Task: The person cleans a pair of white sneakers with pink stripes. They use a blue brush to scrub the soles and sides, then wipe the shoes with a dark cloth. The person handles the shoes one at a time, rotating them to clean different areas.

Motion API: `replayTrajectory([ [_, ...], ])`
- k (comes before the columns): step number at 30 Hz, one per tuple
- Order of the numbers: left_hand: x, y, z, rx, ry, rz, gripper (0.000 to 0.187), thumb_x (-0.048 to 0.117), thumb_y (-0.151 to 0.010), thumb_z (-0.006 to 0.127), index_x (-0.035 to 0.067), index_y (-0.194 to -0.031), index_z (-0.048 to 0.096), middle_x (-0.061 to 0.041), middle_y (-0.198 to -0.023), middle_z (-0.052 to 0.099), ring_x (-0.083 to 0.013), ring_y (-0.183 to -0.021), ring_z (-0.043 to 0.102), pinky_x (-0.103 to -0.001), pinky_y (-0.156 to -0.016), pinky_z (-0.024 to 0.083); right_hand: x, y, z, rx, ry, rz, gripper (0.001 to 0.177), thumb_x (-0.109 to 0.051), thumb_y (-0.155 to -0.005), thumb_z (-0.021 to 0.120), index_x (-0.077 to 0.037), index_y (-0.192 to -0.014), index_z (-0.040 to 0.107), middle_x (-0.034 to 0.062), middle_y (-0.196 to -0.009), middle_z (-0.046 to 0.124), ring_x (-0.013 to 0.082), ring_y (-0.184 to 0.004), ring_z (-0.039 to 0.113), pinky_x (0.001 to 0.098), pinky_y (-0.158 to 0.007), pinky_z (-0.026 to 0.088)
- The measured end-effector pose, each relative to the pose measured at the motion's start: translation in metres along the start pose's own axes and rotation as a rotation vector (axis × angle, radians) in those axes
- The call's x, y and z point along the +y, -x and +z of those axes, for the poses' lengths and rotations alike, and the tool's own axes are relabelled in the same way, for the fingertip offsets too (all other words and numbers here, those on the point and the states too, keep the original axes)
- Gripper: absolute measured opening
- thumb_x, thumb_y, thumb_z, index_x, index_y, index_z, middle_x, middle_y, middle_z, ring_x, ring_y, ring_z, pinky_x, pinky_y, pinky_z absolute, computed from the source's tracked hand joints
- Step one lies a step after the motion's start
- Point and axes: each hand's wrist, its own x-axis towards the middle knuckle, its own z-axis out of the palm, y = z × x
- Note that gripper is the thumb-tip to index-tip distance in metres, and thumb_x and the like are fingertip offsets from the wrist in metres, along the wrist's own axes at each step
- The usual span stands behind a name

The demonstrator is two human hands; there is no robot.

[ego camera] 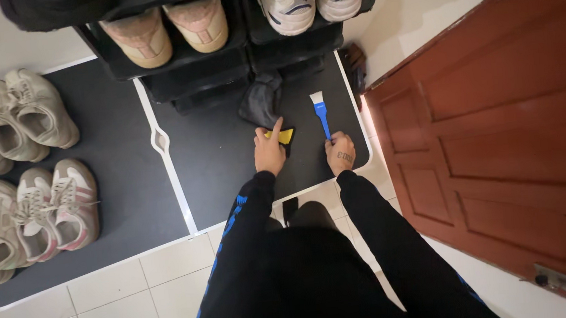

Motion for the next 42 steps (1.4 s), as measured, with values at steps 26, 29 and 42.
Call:
replayTrajectory([
  [26, -0.030, 0.125, -0.110, 0.246, 0.536, -0.294, 0.033, -0.003, -0.092, 0.049, 0.001, -0.119, 0.067, -0.016, -0.106, 0.065, -0.0278, -0.094, 0.064, -0.036, -0.088, 0.052, -0.107, 0.101, -0.029, -0.435, -0.656, -0.283, 0.018, -0.004, -0.085, 0.080, 0.000, -0.101, 0.072, 0.0057, -0.088, 0.073, 0.0109, -0.078, 0.069, 0.0266, -0.066, 0.058],
  [29, -0.071, 0.143, -0.094, 0.170, 0.661, -0.155, 0.046, -0.003, -0.087, 0.048, -0.002, -0.130, 0.064, -0.016, -0.122, 0.064, -0.0270, -0.110, 0.064, -0.036, -0.095, 0.050, -0.151, 0.118, 0.003, -0.528, -0.591, -0.375, 0.018, -0.008, -0.084, 0.080, 0.000, -0.098, 0.073, 0.0073, -0.085, 0.076, 0.0121, -0.074, 0.071, 0.0278, -0.068, 0.057],
  [42, -0.244, 0.157, -0.131, 0.433, 1.023, -0.701, 0.029, 0.009, -0.093, 0.073, -0.007, -0.117, 0.069, -0.009, -0.098, 0.073, -0.0163, -0.084, 0.070, -0.031, -0.076, 0.058, -0.239, 0.218, 0.089, -0.741, -0.481, -0.374, 0.028, -0.022, -0.082, 0.084, -0.002, -0.097, 0.071, 0.0106, -0.095, 0.073, 0.0202, -0.076, 0.071, 0.0329, -0.071, 0.057],
])
